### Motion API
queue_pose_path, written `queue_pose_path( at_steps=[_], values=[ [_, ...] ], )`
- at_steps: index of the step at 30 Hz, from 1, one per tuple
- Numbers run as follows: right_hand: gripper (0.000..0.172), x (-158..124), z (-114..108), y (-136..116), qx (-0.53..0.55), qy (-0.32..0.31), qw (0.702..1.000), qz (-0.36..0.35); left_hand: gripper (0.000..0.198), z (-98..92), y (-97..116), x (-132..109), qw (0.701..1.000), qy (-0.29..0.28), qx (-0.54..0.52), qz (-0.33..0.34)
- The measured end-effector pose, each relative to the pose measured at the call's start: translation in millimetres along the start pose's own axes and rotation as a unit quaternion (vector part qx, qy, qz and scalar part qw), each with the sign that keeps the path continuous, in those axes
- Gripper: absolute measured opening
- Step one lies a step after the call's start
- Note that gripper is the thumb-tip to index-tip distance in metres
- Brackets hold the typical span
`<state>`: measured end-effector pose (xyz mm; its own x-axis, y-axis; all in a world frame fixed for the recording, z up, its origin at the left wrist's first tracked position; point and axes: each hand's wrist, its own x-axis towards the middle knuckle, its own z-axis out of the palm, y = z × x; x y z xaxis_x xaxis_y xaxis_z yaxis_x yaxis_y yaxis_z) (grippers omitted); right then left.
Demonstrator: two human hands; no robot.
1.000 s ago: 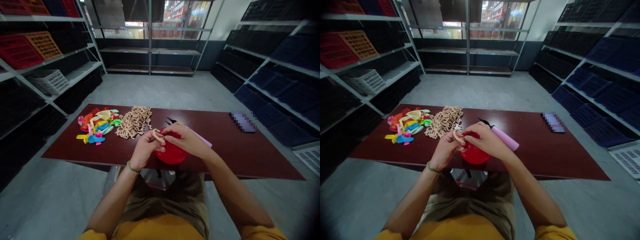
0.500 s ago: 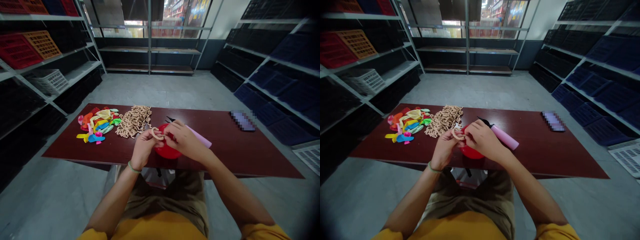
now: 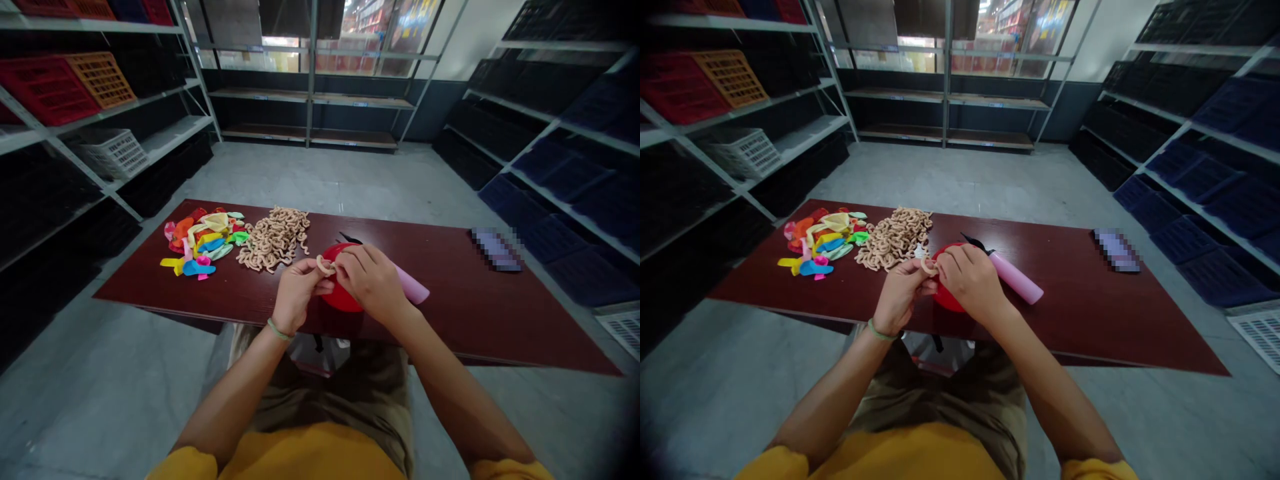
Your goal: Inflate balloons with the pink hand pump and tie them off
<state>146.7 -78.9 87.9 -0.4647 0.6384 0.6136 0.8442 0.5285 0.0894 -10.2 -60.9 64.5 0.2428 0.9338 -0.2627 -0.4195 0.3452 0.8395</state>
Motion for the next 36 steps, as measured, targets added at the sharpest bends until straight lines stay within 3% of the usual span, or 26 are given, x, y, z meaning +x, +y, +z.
queue_pose_path(
  at_steps=[4, 9, 21, 36],
  values=[
    [0.014, 1, 2, 0, 0.011, 0.011, 1.000, 0.015, 0.034, -4.8, 5, 1, 0.998, -0.057, 0.025, -0.033],
    [0.012, -1, 4, 3, 0.033, 0.003, 0.999, 0.011, 0.033, -8.5, 9, 0, 0.994, -0.092, 0.061, -0.025],
    [0.010, -1, 6, 10, 0.099, 0.029, 0.994, 0.022, 0.028, -5.1, 10, 5, 0.994, -0.055, 0.079, 0.048],
    [0.016, -6, 6, -3, 0.016, 0.027, 0.995, 0.091, 0.026, 1.7, -1, 26, 0.993, 0.006, 0.002, 0.120]
  ],
)
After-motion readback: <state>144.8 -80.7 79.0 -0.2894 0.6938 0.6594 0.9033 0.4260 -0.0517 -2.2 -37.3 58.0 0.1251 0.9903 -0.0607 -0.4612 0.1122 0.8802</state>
